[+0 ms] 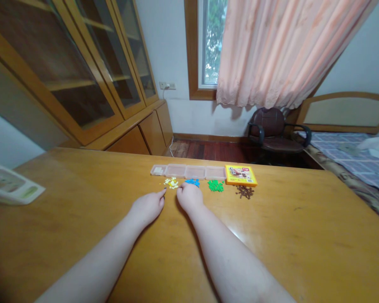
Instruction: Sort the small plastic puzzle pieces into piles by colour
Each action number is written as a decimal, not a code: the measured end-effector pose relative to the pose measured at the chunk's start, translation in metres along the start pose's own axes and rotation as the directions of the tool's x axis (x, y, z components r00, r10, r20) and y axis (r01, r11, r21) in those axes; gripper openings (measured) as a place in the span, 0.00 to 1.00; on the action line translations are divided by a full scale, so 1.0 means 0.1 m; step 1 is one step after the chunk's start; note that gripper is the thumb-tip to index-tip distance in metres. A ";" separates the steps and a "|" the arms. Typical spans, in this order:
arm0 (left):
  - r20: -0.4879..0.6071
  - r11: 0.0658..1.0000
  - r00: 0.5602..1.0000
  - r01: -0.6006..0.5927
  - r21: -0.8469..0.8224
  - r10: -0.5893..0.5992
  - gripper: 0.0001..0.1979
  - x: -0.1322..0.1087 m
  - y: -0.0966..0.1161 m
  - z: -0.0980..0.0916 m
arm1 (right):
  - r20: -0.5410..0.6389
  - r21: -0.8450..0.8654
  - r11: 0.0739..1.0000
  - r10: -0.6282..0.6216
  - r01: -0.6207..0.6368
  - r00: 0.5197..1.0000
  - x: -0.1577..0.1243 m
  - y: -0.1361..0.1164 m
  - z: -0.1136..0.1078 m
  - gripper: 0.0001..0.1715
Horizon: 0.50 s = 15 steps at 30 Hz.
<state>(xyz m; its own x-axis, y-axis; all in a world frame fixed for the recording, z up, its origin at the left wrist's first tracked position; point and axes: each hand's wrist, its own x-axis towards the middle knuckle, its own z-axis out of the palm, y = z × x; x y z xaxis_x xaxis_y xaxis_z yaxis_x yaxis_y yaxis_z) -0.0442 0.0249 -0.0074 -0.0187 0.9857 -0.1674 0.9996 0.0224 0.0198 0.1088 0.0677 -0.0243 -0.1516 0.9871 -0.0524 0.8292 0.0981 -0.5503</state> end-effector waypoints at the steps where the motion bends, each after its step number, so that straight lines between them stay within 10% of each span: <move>1: 0.009 1.000 1.000 0.021 0.006 -0.021 0.23 0.00 -0.01 0.00 | 0.005 0.000 1.000 -0.007 0.007 1.000 0.00 0.01 0.00 0.18; 8: 0.025 0.995 0.995 0.099 -0.013 -0.099 0.25 0.05 -0.09 -0.01 | 0.053 -0.006 0.998 -0.055 0.055 0.997 0.01 0.05 -0.02 0.18; 15: -0.010 0.985 0.985 -0.170 -0.031 0.170 0.23 -0.07 0.14 0.01 | 0.023 0.156 0.988 -0.007 0.003 1.000 0.07 0.08 -0.03 0.19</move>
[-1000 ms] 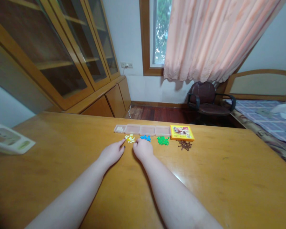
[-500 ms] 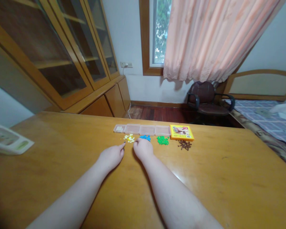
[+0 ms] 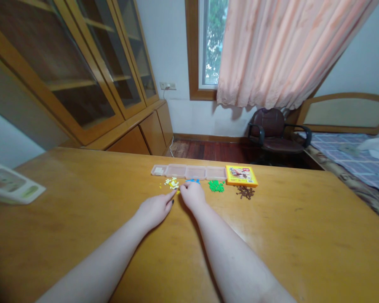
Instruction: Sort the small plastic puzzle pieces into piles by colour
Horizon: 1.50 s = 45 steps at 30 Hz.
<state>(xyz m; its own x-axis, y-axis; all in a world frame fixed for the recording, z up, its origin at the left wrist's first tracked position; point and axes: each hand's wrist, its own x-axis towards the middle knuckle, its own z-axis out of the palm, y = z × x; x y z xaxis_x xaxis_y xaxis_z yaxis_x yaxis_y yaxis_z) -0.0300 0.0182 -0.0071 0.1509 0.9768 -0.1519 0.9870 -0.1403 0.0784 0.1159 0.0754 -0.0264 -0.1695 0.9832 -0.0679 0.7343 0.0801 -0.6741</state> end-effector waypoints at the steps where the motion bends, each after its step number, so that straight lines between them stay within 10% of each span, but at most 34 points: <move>1: 0.007 1.000 1.000 -0.022 0.004 0.022 0.23 0.00 0.03 0.01 | -0.023 0.038 0.999 0.015 -0.014 1.000 0.01 0.00 0.00 0.19; 6: 0.057 0.997 0.997 -0.046 0.066 0.043 0.23 -0.01 0.09 0.04 | -0.055 0.015 1.000 -0.004 0.005 0.998 0.02 -0.01 0.04 0.20; 14: 0.116 0.961 0.955 0.264 0.086 -0.273 0.31 0.00 -0.18 0.02 | 0.097 -0.293 0.928 -0.210 0.230 0.973 -0.13 -0.10 0.05 0.23; 26: 0.007 0.996 0.997 0.077 0.046 -0.078 0.23 0.13 -0.19 0.03 | 0.135 -0.384 0.878 -0.251 0.284 0.959 -0.16 -0.15 0.04 0.23; 45: 0.015 0.979 0.979 0.203 -0.036 -0.202 0.23 0.12 -0.34 -0.04 | 0.243 -0.400 0.758 -0.454 0.515 0.857 -0.21 -0.17 0.05 0.23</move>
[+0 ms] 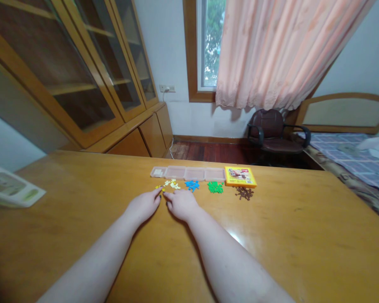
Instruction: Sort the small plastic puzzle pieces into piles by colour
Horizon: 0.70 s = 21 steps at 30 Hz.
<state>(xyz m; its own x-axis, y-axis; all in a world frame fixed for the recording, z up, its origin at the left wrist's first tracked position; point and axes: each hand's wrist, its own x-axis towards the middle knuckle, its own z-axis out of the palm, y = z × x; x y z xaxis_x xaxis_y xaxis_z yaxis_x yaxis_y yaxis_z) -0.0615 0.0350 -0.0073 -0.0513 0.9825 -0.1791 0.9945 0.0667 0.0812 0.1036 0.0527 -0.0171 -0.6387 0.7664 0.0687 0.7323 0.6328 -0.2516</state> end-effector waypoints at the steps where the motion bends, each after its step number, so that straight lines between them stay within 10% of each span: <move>1: 0.005 1.000 1.000 0.015 0.001 -0.015 0.23 0.00 -0.01 0.00 | 0.008 -0.010 1.000 -0.003 0.003 1.000 0.00 -0.01 0.00 0.23; 11: -0.050 0.998 0.996 0.068 0.001 -0.068 0.24 0.08 -0.06 0.04 | -0.035 0.034 0.986 0.167 -0.165 0.985 0.04 0.00 0.00 0.17; 16: -0.313 0.997 0.947 -0.070 0.023 0.073 0.21 0.10 0.07 0.08 | -0.221 0.044 0.962 0.273 -0.270 0.937 0.04 0.03 0.01 0.19; 21: -0.318 0.984 0.932 -0.158 0.076 0.174 0.22 0.15 0.15 0.23 | -0.251 0.008 0.971 0.233 -0.238 0.940 0.04 0.04 0.12 0.26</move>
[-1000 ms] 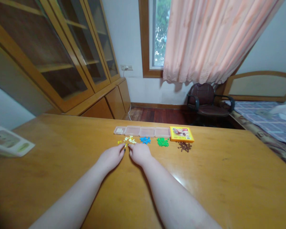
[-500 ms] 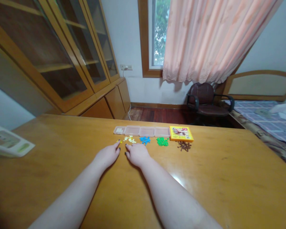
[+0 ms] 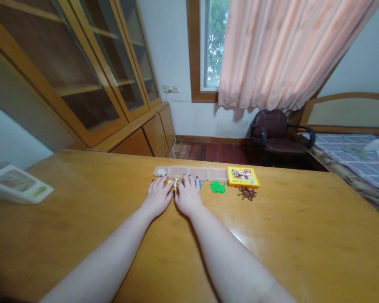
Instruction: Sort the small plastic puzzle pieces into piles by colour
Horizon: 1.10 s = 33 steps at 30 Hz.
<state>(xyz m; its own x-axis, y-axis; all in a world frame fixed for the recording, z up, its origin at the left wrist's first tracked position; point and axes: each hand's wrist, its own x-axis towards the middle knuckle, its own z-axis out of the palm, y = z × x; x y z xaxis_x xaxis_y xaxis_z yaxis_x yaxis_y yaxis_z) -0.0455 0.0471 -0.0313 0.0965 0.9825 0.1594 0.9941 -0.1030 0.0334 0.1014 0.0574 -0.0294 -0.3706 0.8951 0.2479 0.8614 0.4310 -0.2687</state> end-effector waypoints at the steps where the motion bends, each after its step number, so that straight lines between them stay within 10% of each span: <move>1: 0.019 1.000 1.000 0.006 -0.003 -0.006 0.23 0.01 0.00 0.03 | 0.014 -0.006 1.000 -0.005 0.005 1.000 0.00 0.00 0.02 0.27; 33: 0.094 0.998 0.995 0.031 -0.059 -0.025 0.22 0.03 0.03 0.04 | -0.008 0.041 0.992 0.124 -0.123 0.992 0.04 0.00 0.01 0.22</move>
<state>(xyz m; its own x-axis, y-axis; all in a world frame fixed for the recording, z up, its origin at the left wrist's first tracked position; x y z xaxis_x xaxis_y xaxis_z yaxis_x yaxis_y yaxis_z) -0.0420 0.0504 -0.0342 0.0753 0.9950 0.0653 0.9920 -0.0814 0.0962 0.0997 0.0609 -0.0296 -0.2585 0.9407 0.2197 0.8856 0.3216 -0.3350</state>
